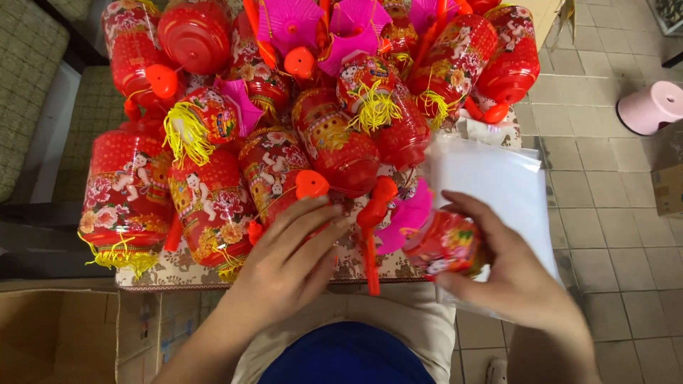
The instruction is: Assembling small decorative lanterns by attaching handles and packaging them into individual plastic bags
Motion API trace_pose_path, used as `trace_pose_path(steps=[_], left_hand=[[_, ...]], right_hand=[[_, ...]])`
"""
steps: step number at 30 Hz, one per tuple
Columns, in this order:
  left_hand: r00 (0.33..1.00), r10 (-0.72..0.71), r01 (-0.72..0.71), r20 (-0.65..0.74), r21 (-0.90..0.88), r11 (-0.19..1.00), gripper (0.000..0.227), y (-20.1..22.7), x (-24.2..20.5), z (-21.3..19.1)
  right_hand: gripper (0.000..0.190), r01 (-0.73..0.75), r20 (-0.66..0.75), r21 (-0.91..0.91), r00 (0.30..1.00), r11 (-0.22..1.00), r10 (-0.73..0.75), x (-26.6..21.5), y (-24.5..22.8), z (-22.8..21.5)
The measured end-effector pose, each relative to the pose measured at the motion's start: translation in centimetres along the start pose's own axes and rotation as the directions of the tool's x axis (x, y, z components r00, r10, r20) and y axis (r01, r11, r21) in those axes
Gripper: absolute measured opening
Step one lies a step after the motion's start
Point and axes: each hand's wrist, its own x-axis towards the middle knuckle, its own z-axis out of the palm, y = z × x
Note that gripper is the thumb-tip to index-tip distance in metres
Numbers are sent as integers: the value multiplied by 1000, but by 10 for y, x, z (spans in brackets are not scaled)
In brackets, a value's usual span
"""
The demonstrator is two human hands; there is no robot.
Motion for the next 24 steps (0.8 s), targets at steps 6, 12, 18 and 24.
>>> trace_pose_path(steps=[6,12,18,24], left_hand=[[931,-298,356,211,-344,869,99,18,17,38],[781,-610,559,133,-584,588,76,28,24,77],[662,-639,364,392,-913,-183,93,20,23,77],[688,-712,58,141,-988,-140,63,11,14,96]], right_hand=[[99,187,28,223,980,957,-198,0,-8,-22],[101,211,-33,668,966,713,-255,36,-13,-7],[88,259,36,588,938,766,-345,68,-27,-4],[89,241,-142,450,970,860,-197,79,-43,20]])
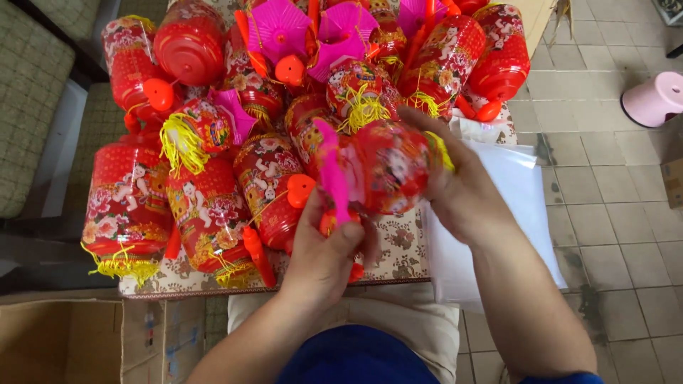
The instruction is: Assembling small decorative lanterns by attaching handles and packaging them into individual plastic bags
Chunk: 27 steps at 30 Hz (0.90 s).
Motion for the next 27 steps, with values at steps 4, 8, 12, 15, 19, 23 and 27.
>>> trace_pose_path(steps=[4,8,12,15,19,23,27], left_hand=[[989,-27,13,-148,-95,995,25,11,7,5],[988,103,-117,-116,-116,986,29,37,15,19],[983,179,-185,-50,-214,959,42,41,20,8],[962,140,-176,-233,-141,974,66,48,22,6],[962,54,-105,-266,-182,978,75,38,15,16],[987,66,-109,-149,-305,946,32,9,3,38],[959,279,-206,46,791,576,71,-2,1,59]], right_hand=[[102,172,242,161,948,972,-208,-19,30,-1],[80,32,396,-221,916,975,60,-43,39,19],[31,318,362,-505,922,802,-138,-54,54,37],[24,242,362,-336,925,910,-112,-50,50,34],[59,235,352,-338,930,912,-109,-54,45,31],[31,264,457,-384,887,884,-67,-70,54,11],[38,8,353,-469,918,883,179,-97,62,-59]])
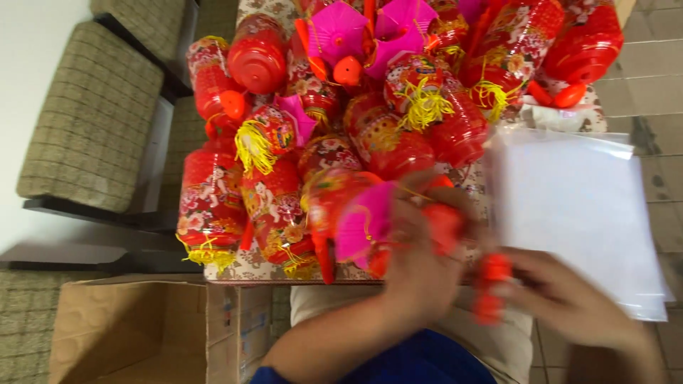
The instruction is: Assembling small decorative lanterns by attaching handles and packaging them into individual plastic bags
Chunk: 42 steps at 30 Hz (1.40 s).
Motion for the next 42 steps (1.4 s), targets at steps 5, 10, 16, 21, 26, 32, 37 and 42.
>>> trace_pose_path(steps=[5,10,16,21,26,32,37,42], left_hand=[[866,125,198,484,-561,804,40,-8,-11,24],[819,172,322,547,-687,651,60,-60,-26,67],[851,79,260,519,-548,795,65,-49,-30,68],[886,9,261,463,-516,816,76,-57,-46,65],[905,-157,326,396,-406,854,66,-89,-50,59],[794,-413,570,446,-310,761,23,-74,-49,42],[633,-548,750,547,-257,610,15,-75,-75,37],[692,-375,424,617,73,903,18,-4,-66,7]], right_hand=[[42,-61,-247,77,966,995,79,-64,110,-50],[53,-92,-465,183,869,979,169,-74,179,-63],[64,147,-242,393,969,908,-52,-87,299,-127],[54,-198,-156,79,966,977,208,-83,214,-142],[36,-205,-265,83,939,975,220,-55,101,-114],[38,-367,-371,-15,866,930,336,-18,57,-114],[19,-118,-573,47,811,992,123,-1,57,-107],[34,220,-777,315,618,923,118,16,76,-94]])
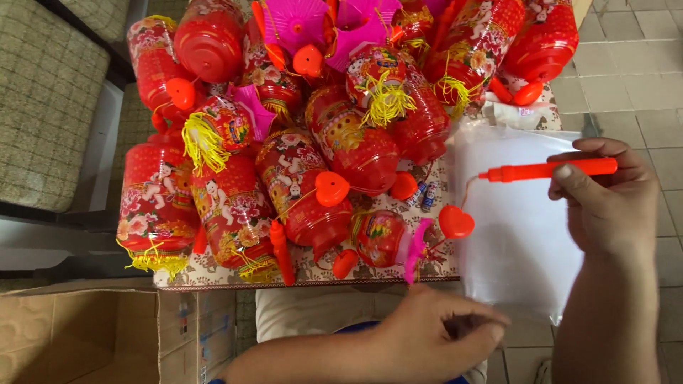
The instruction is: Assembling small decorative lanterns by attaching handles and packaging them into individual plastic bags
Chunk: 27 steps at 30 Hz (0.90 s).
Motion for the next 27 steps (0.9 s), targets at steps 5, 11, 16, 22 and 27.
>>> trace_pose_path(steps=[5,11,16,22,27], left_hand=[[640,768,-407,-1,848,340,39,16,73,-37],[683,726,-202,-85,932,300,35,-2,110,-52],[623,780,-192,-57,956,222,23,-6,108,-54],[601,799,-260,28,952,163,28,-20,121,-69],[705,705,-267,80,951,159,24,0,108,-80]], right_hand=[[17,10,-91,182,996,983,6,-20,3,35],[13,-65,-143,308,983,949,114,-25,3,73],[15,-188,-182,267,953,945,241,-38,-11,98],[23,111,17,268,993,957,-120,-26,15,84],[97,-160,314,87,941,983,125,-12,-19,58]])
